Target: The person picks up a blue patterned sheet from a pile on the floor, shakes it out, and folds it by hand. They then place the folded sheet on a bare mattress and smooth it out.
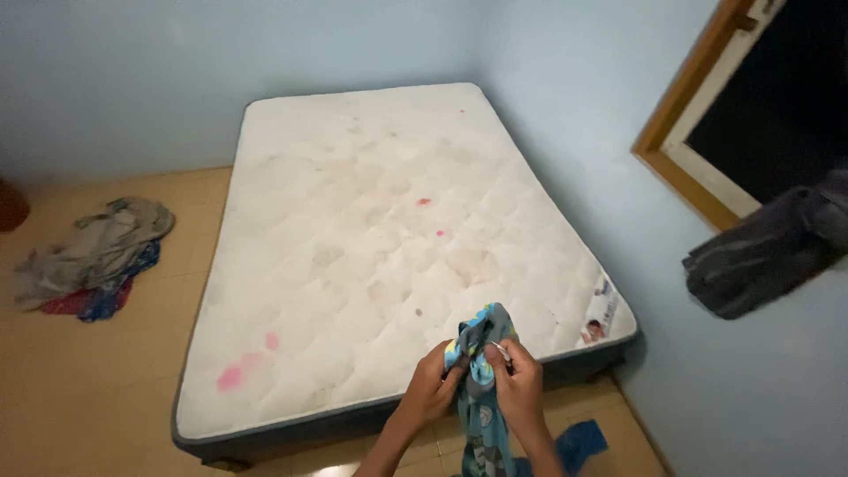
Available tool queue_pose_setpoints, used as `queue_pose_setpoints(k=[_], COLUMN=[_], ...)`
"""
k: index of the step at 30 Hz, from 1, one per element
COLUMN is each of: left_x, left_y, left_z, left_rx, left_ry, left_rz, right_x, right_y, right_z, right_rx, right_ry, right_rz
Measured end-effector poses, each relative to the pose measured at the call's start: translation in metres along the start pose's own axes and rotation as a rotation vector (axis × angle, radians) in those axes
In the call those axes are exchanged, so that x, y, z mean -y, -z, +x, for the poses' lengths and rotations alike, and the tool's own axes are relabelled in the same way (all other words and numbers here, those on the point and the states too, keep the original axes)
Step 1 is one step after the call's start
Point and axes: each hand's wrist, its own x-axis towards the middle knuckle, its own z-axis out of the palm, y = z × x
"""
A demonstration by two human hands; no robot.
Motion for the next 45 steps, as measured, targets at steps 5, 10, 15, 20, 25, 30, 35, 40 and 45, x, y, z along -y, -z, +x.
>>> queue_pose_setpoints(k=[5,10,15,20,25,30,35,40,45], left_x=[0.001,0.005,0.035,0.039,0.039,0.03,0.028,0.076,0.029], left_y=[0.048,0.106,0.154,0.201,0.238,0.265,0.276,0.265,0.26], left_z=[0.005,0.016,0.019,0.019,0.015,0.012,0.019,0.022,0.044], left_rx=[-0.061,-0.059,-0.111,-0.152,-0.251,-0.339,-0.453,-0.546,-0.559], left_ry=[0.086,0.119,0.132,0.171,0.16,0.161,0.261,0.408,0.673], left_rz=[-0.048,-0.08,-0.107,-0.152,-0.173,-0.259,-0.366,-0.464,-0.417], right_x=[0.004,0.026,0.031,0.06,0.084,0.098,0.069,0.038,0.058], right_y=[-0.046,-0.097,-0.153,-0.193,-0.226,-0.243,-0.251,-0.252,-0.235], right_z=[0.017,0.036,0.053,0.069,0.082,0.092,0.108,0.122,0.124], right_rx=[0.017,0.057,0.052,0.077,0.128,0.122,0.138,0.144,0.17], right_ry=[0.017,0.013,0.022,0.089,0.087,0.073,0.09,-0.003,-0.065], right_rz=[0.041,0.051,0.08,0.091,0.104,0.098,0.006,-0.078,-0.043])
